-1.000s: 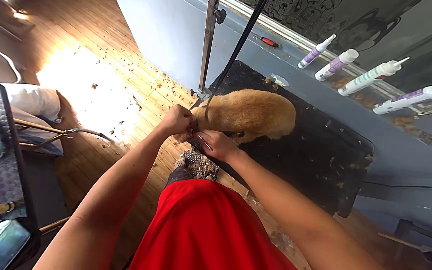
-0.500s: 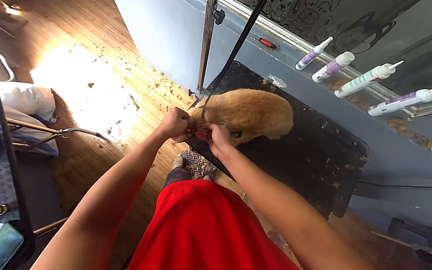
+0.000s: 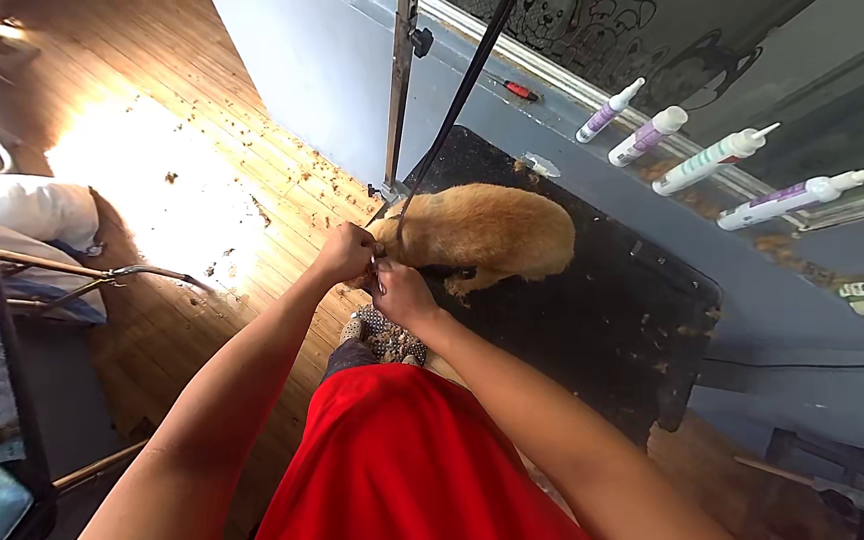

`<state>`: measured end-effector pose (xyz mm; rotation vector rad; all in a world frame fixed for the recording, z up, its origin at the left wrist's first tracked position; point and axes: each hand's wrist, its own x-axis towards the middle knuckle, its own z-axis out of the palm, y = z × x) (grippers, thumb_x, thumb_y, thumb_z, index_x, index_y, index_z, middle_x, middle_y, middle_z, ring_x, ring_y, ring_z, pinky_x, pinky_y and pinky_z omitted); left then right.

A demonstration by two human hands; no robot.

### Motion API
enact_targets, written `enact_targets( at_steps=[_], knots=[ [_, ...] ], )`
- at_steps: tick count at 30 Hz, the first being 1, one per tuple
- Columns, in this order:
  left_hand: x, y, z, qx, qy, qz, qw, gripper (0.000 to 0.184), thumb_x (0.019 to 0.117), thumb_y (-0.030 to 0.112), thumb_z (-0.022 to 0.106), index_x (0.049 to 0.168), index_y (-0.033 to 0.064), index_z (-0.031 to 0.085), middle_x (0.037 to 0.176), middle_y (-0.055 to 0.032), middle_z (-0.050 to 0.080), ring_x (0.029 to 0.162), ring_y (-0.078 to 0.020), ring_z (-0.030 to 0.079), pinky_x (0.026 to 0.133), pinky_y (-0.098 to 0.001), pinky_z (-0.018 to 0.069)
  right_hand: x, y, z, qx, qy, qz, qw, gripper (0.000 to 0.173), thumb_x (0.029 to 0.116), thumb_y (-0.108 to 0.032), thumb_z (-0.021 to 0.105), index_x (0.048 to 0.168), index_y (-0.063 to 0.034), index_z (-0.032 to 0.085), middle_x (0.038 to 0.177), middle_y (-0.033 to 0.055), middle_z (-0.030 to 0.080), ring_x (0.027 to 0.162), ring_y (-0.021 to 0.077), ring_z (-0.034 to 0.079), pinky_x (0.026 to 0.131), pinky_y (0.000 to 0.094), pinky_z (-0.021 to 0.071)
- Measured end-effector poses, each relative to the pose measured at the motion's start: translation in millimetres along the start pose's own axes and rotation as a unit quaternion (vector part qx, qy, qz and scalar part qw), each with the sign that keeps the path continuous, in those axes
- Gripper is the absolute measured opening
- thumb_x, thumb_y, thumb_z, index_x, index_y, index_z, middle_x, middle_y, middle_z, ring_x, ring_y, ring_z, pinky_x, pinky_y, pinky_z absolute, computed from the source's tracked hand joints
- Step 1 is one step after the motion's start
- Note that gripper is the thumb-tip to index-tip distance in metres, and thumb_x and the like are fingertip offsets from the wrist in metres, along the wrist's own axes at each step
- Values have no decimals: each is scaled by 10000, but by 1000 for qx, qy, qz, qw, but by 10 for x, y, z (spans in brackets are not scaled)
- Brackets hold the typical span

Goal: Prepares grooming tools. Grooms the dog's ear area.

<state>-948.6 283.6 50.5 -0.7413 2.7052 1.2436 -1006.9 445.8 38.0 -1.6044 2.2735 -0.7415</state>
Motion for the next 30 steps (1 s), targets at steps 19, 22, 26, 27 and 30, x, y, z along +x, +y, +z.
enact_targets(
  at_steps=[19,22,26,27,30],
  knots=[
    [116,-234,-30,-88,-52,58,993,235,924,117,628,705,65,697,642,-45,640,613,-164,602,608,-445,481,351,393,-256,148,-146,-106,972,256,1037,-261,595,1061,-48,734,987,95,737,956,192,704,916,434,561],
    [116,-209,-60,-75,-67,48,994,231,941,110,621,734,59,710,689,-60,665,664,-181,630,658,-462,509,416,513,-341,178,-206,-90,958,202,1019,-222,628,1119,-69,714,1009,70,737,927,155,713,905,405,586],
    [113,-202,-69,-45,-70,59,995,206,917,91,615,744,73,725,702,-56,679,686,-183,645,660,-471,506,427,495,-357,219,-221,-64,948,175,1009,-201,649,1081,-45,686,903,67,725,777,145,717,782,376,620],
    [103,-205,-68,-48,-68,55,995,206,913,88,608,738,72,716,692,-53,670,675,-182,639,648,-467,501,425,492,-336,219,-214,-70,949,173,1005,-201,654,1072,-44,685,879,62,723,755,140,714,761,369,621],
    [80,-186,-71,-68,-72,46,994,233,921,77,602,707,64,694,660,-49,650,634,-170,618,620,-445,492,406,453,-308,183,-188,-73,962,187,994,-210,663,1057,-33,669,831,55,731,722,141,717,750,373,614]
  ],
)
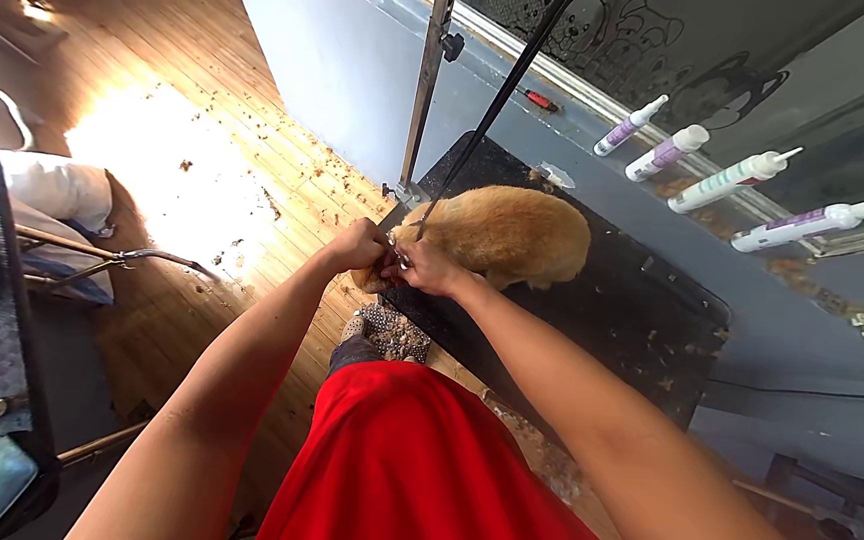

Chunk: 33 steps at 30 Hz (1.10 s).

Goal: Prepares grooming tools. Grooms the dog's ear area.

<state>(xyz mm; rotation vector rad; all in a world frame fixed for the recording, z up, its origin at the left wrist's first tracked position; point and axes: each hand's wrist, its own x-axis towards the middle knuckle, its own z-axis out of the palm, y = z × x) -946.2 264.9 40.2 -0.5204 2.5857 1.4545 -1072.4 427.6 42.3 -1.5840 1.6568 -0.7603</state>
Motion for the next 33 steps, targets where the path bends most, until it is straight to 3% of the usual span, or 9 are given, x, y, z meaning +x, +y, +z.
enact_targets(
  at_steps=[4,9,15,19,21,23,26,30,33],
  knots=[
    [8,-32,35,1,-8,-8,1000,260,926,95,603,675,70,666,637,-48,637,611,-173,611,595,-444,483,46,11,74,-22,-2,43,999,253,987,-309,686,1050,-64,694,810,25,738,707,129,725,753,379,629],
    [-25,-59,60,-10,9,21,1000,225,918,98,620,708,63,693,639,-45,632,608,-164,592,600,-433,473,13,24,166,-101,85,5,991,355,945,-409,714,869,-64,748,850,82,736,855,234,715,802,525,566],
    [-6,-104,154,-20,48,-23,998,234,955,183,645,773,64,734,704,-66,681,677,-197,648,671,-480,520,-122,106,411,-186,184,-15,965,375,1015,-377,614,875,-42,705,797,109,703,773,277,713,685,522,568],
    [-10,-123,191,-32,65,-25,997,199,939,144,638,792,56,741,733,-73,691,702,-193,651,685,-472,519,-91,18,343,-145,163,42,975,336,998,-364,633,916,-64,760,865,100,751,865,264,732,790,537,573],
    [-3,-102,197,-37,69,-33,996,201,939,133,632,784,50,728,741,-82,685,719,-204,652,694,-480,517,-95,-71,304,-84,190,96,974,318,975,-354,679,871,-66,764,839,87,745,845,233,719,802,514,563],
    [7,-95,197,-46,69,-58,995,206,941,164,646,786,64,738,751,-78,698,726,-204,663,703,-488,527,-97,-117,256,-31,237,152,959,373,960,-382,698,778,-56,707,717,72,670,706,210,658,703,486,545],
    [-24,-129,194,-47,59,-65,995,253,973,220,653,800,59,745,769,-93,707,745,-218,671,731,-506,535,-121,-141,106,23,267,225,937,446,961,-451,689,794,-37,686,672,77,635,635,222,634,662,498,547],
    [-42,-118,171,-58,59,-73,994,272,986,248,651,819,55,745,772,-91,706,739,-209,670,729,-493,536,-223,-138,13,60,297,186,935,381,981,-432,685,835,-81,708,646,-2,677,574,121,648,614,382,574],
    [-25,-126,167,-60,68,-79,993,255,977,247,659,822,66,749,774,-88,714,740,-210,676,729,-499,538,-308,-177,87,59,289,96,951,312,1021,-357,644,903,-87,748,723,-19,716,630,72,670,641,313,591]
  ],
)
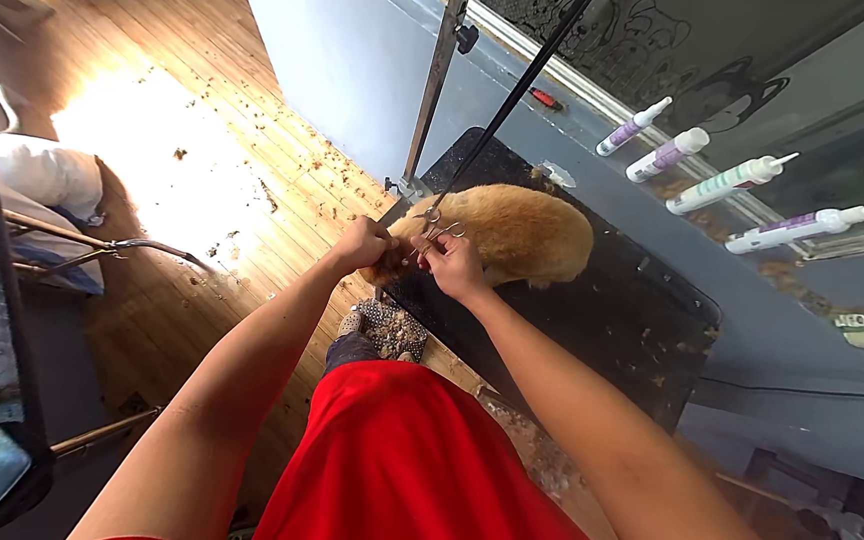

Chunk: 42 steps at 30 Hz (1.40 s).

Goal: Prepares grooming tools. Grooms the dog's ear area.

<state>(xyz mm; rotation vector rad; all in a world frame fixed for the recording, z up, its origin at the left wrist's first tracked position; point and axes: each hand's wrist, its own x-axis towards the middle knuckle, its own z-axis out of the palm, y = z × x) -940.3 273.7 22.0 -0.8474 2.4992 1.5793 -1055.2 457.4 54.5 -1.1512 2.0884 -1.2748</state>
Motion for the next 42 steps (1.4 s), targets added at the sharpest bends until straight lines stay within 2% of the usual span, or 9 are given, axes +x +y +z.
enact_targets(
  at_steps=[4,8,15,19,23,30,33,36,42],
  knots=[
    [-23,42,-8,3,16,12,1000,229,966,215,651,825,68,756,764,-82,711,731,-202,675,725,-489,540,-130,183,119,-3,-55,-207,977,167,993,-143,676,1074,-43,782,1019,64,776,948,106,739,908,319,619],
    [-96,136,-15,26,19,25,999,246,981,222,641,830,65,757,763,-87,709,731,-210,676,728,-500,542,-162,421,198,-98,-87,-330,935,196,944,-68,669,1102,-39,781,978,119,759,935,216,729,897,350,593],
    [-113,136,50,55,45,45,996,218,960,197,633,824,81,758,750,-73,708,727,-211,679,713,-512,541,-182,149,404,-59,12,-59,996,193,960,-228,682,889,-59,742,790,56,728,740,135,700,724,386,590],
    [-117,141,17,45,39,46,997,206,958,191,653,825,73,758,757,-72,712,730,-199,680,728,-495,545,-134,59,285,-101,-20,-160,982,243,1005,-270,639,1068,-86,785,949,48,769,890,133,734,836,365,612],
    [-152,167,39,61,36,39,997,221,967,209,642,839,71,759,764,-82,714,746,-218,689,737,-518,552,-173,210,232,-154,-36,-287,945,176,977,-155,650,961,-16,755,889,108,737,835,208,728,788,371,615],
    [-138,204,135,96,38,26,994,254,970,251,636,811,89,751,762,-83,708,750,-247,689,722,-556,546,-204,-63,372,29,97,263,959,324,1047,-311,551,943,-52,717,785,71,752,697,191,749,703,430,648],
    [-156,251,124,110,32,25,993,253,967,237,636,797,83,742,753,-86,699,744,-250,681,715,-551,539,-277,6,213,-77,-18,46,996,244,1034,-142,540,1053,-24,752,901,95,753,836,198,733,796,427,606],
    [-173,243,130,121,35,37,991,252,961,223,633,781,79,736,733,-86,692,730,-248,677,701,-547,534,-210,208,151,-244,-139,-249,927,198,973,-111,594,1084,-56,749,1009,114,718,974,262,709,864,428,596],
    [-63,226,176,118,43,19,992,241,965,246,646,816,86,749,752,-88,702,748,-258,686,724,-564,543,-395,276,458,-137,33,-86,986,232,1018,-157,573,1094,-33,753,1010,120,746,909,242,736,833,440,614]
  ],
)
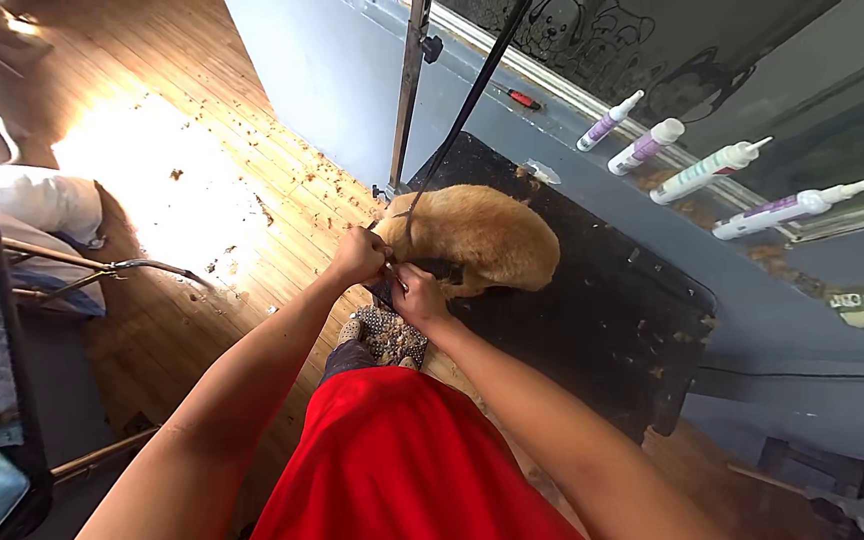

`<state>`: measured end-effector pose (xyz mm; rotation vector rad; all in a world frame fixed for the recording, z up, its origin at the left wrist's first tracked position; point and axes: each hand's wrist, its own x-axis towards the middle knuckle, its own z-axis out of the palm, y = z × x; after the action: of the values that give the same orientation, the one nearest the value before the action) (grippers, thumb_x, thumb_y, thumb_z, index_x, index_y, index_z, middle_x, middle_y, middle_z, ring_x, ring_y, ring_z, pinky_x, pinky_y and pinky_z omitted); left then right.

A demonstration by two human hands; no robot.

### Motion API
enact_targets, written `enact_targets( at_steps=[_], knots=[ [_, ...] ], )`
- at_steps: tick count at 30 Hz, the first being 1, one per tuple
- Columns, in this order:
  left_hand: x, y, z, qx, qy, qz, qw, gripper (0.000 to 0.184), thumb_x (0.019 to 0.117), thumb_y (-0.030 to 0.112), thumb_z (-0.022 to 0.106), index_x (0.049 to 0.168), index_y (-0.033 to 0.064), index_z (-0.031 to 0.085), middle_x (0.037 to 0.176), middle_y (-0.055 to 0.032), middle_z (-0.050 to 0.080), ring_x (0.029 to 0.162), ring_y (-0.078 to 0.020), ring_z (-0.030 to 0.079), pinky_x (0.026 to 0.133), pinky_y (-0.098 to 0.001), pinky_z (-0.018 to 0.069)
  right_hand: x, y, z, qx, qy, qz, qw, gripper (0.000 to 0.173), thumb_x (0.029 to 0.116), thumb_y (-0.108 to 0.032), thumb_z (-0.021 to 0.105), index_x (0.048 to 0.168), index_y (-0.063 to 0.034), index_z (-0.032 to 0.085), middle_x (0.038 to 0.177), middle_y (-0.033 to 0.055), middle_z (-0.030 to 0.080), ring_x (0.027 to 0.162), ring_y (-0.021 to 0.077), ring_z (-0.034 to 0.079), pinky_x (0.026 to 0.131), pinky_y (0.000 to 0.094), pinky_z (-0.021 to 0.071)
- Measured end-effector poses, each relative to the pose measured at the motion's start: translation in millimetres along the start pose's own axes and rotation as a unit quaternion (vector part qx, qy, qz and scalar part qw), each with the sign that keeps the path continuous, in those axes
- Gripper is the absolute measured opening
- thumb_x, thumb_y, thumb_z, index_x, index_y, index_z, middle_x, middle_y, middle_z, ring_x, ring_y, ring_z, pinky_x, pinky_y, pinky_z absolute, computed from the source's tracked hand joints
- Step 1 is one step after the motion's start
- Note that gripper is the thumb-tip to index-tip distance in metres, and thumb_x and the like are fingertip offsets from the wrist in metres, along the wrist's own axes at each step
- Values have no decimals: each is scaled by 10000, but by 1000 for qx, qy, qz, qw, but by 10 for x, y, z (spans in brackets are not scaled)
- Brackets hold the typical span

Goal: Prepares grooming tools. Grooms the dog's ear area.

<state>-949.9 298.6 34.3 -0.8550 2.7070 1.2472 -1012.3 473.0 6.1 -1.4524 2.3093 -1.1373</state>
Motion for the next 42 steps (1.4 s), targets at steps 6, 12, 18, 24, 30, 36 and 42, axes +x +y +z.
enact_targets(
  at_steps=[6,12,18,24,30,36,42],
  knots=[
    [7,34,8,7,-12,-14,1000,249,963,261,647,806,95,744,752,-83,702,746,-257,685,716,-569,541,97,42,-34,91,27,207,974,297,1049,-308,550,1042,-105,766,833,16,765,763,126,741,780,401,626],
    [42,6,-25,0,2,-8,1000,234,967,246,648,840,86,761,782,-90,717,777,-258,696,748,-565,549,170,256,-232,-125,-133,-253,950,266,946,-64,617,1181,-101,736,1060,115,722,1006,279,707,880,419,599],
    [146,4,-28,15,0,-12,1000,243,955,254,652,800,90,743,749,-94,697,755,-272,683,716,-579,531,99,203,94,-81,-40,-122,988,234,959,-84,626,1155,-30,741,1067,138,727,994,265,723,877,414,608],
    [243,-65,-64,11,-19,-10,1000,227,944,247,659,798,100,751,743,-88,697,740,-264,678,707,-574,530,282,206,-5,7,-95,-97,991,214,975,-101,605,1132,-40,737,1053,135,712,971,251,712,875,429,599],
    [263,-57,-120,-11,-45,-12,999,216,950,233,667,818,92,764,753,-88,712,739,-253,689,723,-561,546,619,274,-329,19,-261,-133,956,155,990,-89,619,1098,-32,714,1043,115,733,989,232,717,942,425,578],
    [302,-43,-146,-15,-52,-11,998,225,945,242,674,804,87,757,749,-90,704,738,-255,683,718,-561,543,523,392,-82,74,-62,-72,993,183,912,-213,748,805,-68,723,756,50,709,751,171,698,737,424,590],
    [330,-87,-154,-10,-53,10,999,185,896,184,643,773,91,746,748,-91,703,753,-263,687,700,-565,535,509,281,-7,23,-94,-88,991,303,1027,-262,587,1209,-48,699,1088,119,729,993,251,723,861,490,602]
  ],
)
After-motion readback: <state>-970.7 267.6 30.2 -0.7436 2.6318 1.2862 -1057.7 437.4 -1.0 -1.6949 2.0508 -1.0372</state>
